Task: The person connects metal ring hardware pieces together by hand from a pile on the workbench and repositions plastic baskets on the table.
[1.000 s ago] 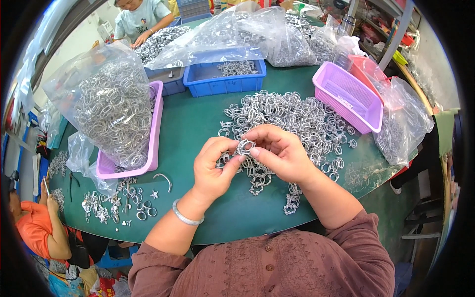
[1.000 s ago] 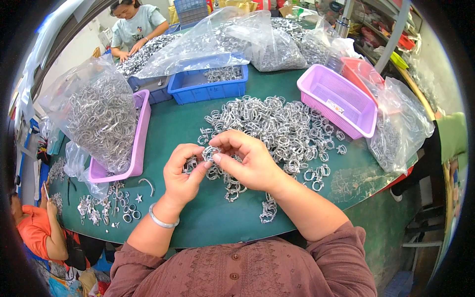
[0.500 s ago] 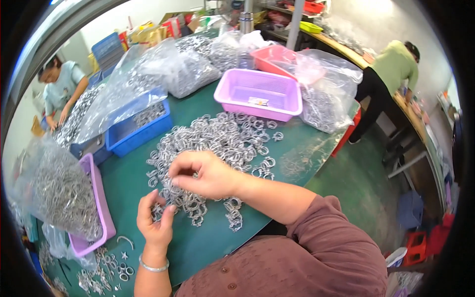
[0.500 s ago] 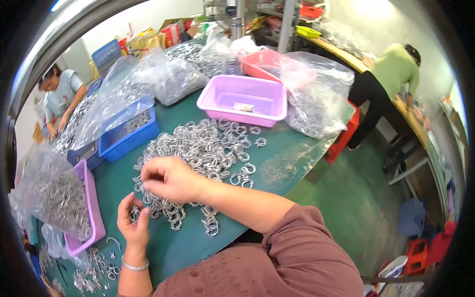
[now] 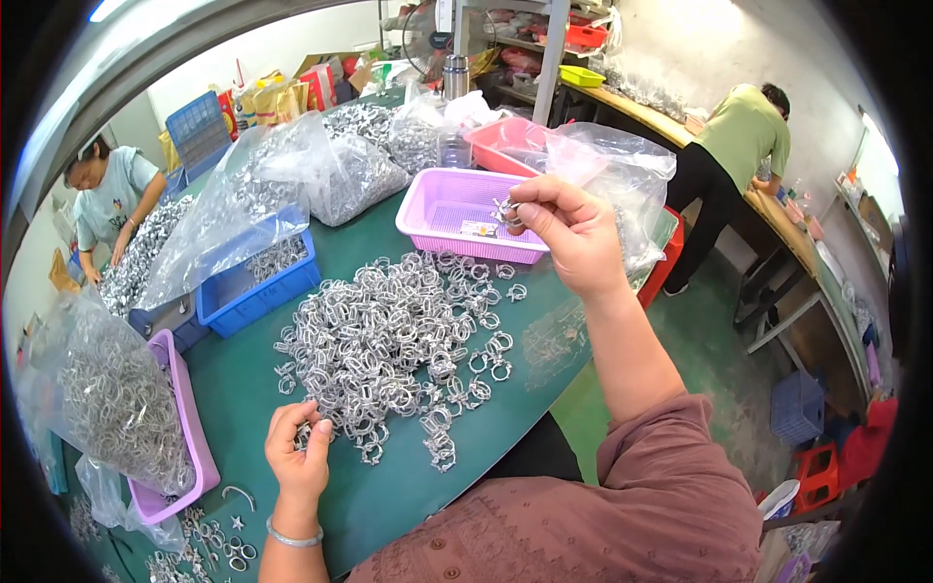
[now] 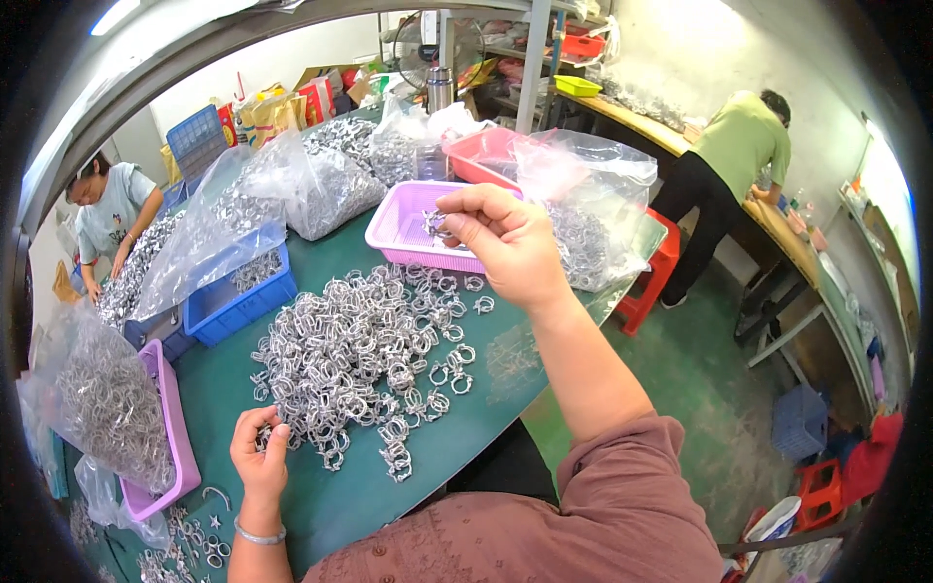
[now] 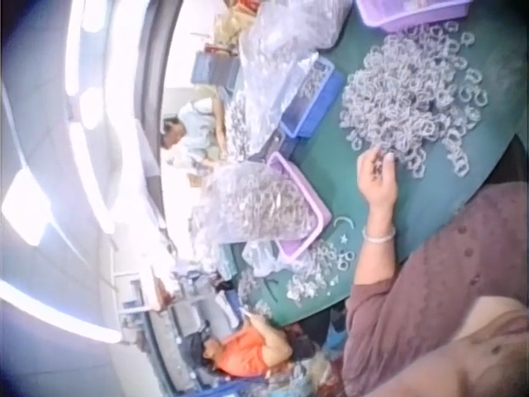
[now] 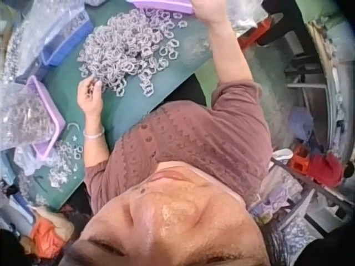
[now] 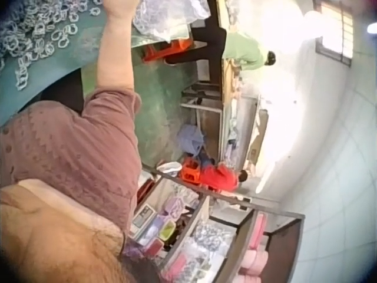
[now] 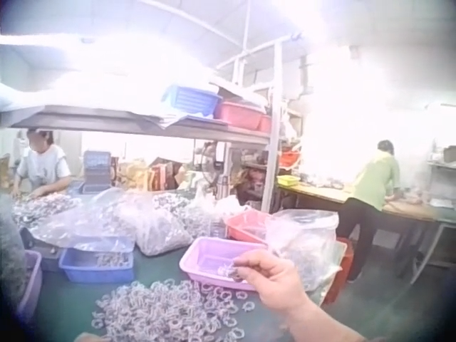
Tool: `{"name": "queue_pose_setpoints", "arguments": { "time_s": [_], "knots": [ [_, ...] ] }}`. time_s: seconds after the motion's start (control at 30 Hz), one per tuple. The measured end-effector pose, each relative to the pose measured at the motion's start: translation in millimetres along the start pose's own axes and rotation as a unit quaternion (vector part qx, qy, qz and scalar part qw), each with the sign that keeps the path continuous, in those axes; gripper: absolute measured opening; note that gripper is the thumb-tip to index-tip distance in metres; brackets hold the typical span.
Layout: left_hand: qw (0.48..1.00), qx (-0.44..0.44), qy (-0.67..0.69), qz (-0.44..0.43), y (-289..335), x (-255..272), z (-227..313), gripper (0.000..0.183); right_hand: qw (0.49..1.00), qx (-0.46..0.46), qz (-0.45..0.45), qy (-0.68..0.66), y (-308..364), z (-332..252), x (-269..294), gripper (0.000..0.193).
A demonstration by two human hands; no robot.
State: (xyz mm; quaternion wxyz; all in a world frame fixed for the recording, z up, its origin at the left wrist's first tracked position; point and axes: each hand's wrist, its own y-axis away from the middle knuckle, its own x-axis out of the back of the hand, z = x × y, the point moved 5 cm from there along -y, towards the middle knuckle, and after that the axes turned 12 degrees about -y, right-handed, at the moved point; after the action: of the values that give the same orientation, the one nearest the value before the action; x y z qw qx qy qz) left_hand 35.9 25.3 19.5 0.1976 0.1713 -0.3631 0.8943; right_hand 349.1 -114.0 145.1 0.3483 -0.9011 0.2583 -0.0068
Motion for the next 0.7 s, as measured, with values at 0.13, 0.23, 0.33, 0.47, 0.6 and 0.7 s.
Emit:
{"name": "queue_pose_setpoints", "arguments": {
  "time_s": [0.13,0.23,0.33,0.47,0.6,0.7],
  "knots": [
    [1.000,0.004,0.005,-0.003,0.2,-0.2,-1.8,0.021,1.000,0.016,-0.004,0.015,3.8,-3.2,-1.9,0.015],
    [1.000,0.005,0.006,-0.005,-0.3,-0.5,-1.1,0.021,0.999,0.035,-0.001,0.028,5.4,-4.7,-2.1,0.015],
    [1.000,0.004,0.003,-0.004,-1.0,-1.2,-2.5,0.021,0.998,0.041,0.002,0.042,6.7,-6.5,-1.4,0.015],
    [1.000,0.020,0.014,-0.010,5.9,-2.4,-2.9,0.020,0.995,0.035,0.009,0.088,10.2,-8.3,3.9,0.015],
    [1.000,0.018,0.001,-0.012,4.7,-1.1,-2.8,0.019,0.963,0.094,0.055,0.247,-19.2,-14.1,44.9,0.014],
    [1.000,0.026,-0.009,-0.011,5.9,0.5,-2.3,0.018,0.927,0.133,0.138,0.321,-62.2,-20.0,97.9,0.013]
  ]
}}
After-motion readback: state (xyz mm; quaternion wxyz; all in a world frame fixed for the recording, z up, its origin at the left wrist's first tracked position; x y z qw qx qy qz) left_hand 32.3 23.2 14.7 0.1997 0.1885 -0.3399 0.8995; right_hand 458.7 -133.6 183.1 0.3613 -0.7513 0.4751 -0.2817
